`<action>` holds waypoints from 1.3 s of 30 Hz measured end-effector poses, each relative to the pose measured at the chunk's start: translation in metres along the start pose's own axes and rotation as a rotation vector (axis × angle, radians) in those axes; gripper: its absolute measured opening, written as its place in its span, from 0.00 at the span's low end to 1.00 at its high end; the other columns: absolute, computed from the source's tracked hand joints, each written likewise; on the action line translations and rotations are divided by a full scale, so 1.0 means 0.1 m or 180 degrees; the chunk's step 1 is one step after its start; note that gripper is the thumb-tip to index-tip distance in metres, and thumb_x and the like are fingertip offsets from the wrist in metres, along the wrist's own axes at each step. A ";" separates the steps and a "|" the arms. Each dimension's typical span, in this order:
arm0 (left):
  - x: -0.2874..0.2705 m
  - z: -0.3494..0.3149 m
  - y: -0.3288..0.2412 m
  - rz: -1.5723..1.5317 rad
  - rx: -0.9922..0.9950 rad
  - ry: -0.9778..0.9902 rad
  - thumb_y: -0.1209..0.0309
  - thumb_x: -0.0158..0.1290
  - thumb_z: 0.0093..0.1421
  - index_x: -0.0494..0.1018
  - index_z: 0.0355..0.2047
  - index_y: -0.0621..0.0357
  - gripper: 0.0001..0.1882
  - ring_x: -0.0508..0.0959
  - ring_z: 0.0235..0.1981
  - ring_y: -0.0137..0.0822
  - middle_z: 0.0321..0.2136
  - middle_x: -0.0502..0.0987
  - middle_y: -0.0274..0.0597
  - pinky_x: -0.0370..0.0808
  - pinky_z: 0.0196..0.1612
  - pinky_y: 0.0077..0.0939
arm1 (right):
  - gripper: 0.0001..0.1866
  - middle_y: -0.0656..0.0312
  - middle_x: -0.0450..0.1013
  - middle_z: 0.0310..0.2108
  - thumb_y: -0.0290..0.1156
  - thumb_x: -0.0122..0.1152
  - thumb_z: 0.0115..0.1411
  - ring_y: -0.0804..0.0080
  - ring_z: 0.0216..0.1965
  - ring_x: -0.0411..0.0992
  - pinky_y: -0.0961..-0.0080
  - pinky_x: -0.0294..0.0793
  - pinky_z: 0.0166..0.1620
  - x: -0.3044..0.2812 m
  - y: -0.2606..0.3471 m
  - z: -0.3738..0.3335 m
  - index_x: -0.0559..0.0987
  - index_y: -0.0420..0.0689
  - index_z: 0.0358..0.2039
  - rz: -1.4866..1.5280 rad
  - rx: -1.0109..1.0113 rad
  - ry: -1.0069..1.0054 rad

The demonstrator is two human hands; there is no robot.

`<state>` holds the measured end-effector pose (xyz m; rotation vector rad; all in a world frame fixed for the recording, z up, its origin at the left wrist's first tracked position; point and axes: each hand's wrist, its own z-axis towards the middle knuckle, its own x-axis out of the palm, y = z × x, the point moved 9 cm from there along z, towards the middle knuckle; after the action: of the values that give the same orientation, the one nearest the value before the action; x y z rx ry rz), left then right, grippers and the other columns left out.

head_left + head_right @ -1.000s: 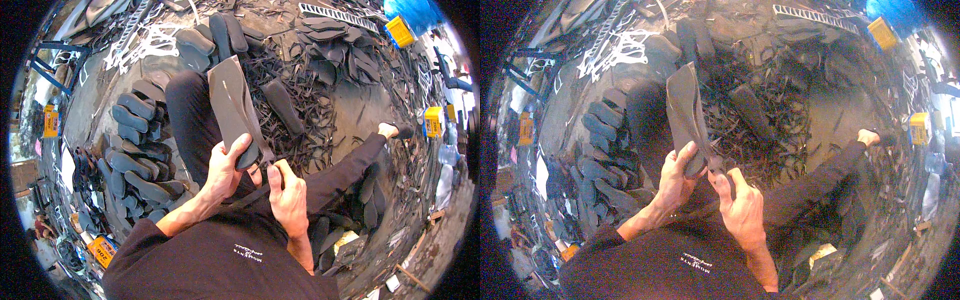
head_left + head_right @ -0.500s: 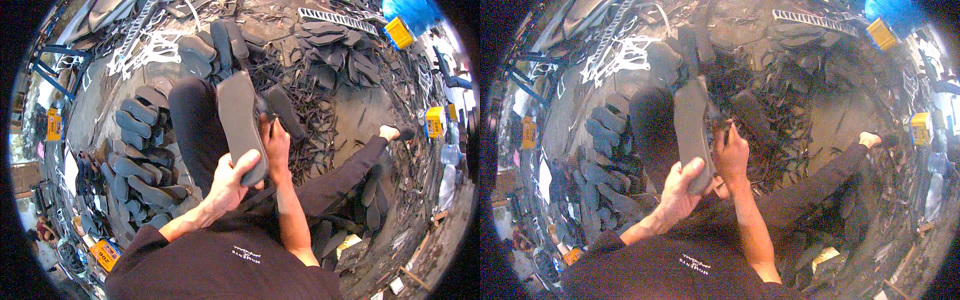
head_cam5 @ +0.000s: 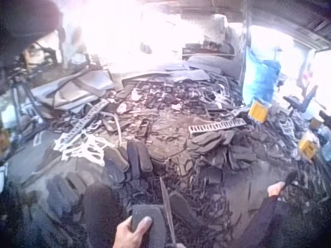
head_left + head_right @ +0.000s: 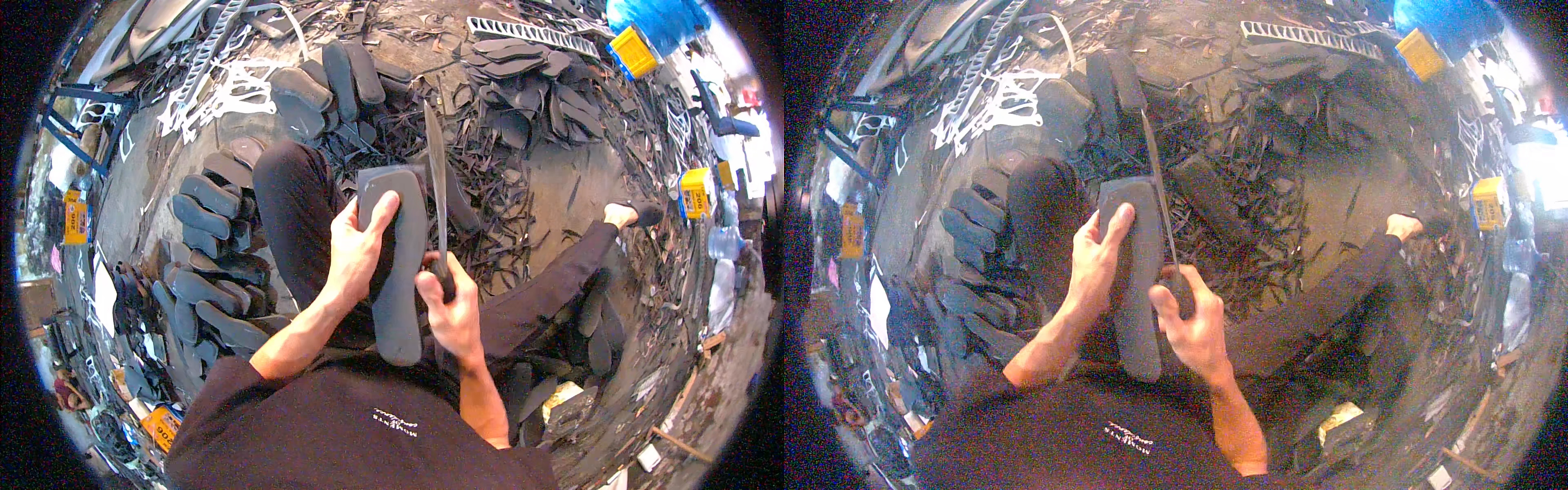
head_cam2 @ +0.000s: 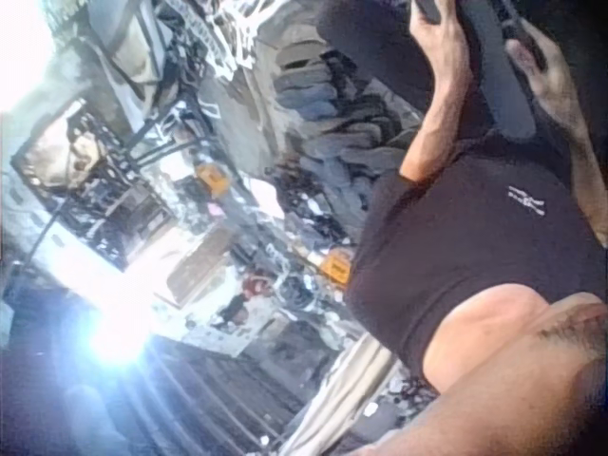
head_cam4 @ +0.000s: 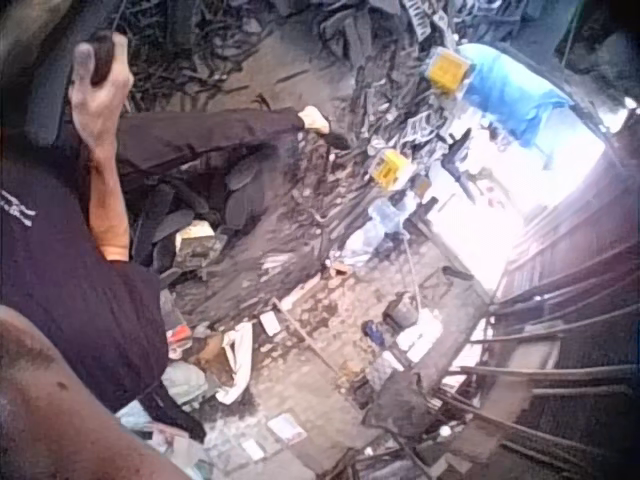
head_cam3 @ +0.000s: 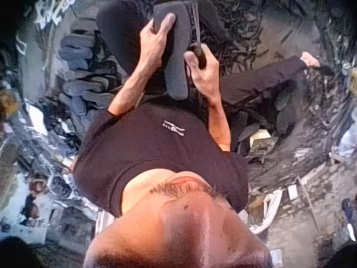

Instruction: The person sits on the floor and uses a knife to trim and cut black rubber pieces into smaller strips. They repeatedly pick up pieces, cut them, and place the cut pieces aside.

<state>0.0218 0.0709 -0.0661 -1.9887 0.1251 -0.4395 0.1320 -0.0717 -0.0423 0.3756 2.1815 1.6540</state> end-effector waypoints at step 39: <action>0.62 -0.54 -0.01 0.1810 -0.0365 0.3592 0.53 0.76 0.55 0.84 0.39 0.64 0.25 0.81 0.33 0.26 0.30 0.84 0.32 0.80 0.37 0.33 | 0.34 0.65 0.67 0.22 0.62 0.40 0.79 0.77 0.26 0.63 0.71 0.66 0.31 -0.41 -0.13 0.03 0.76 0.41 0.38 -0.0195 0.0553 0.0767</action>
<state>0.0595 0.0087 -0.0292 -1.4846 1.3884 -1.1241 0.1706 -0.0900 -0.0502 0.1597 2.4960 1.5508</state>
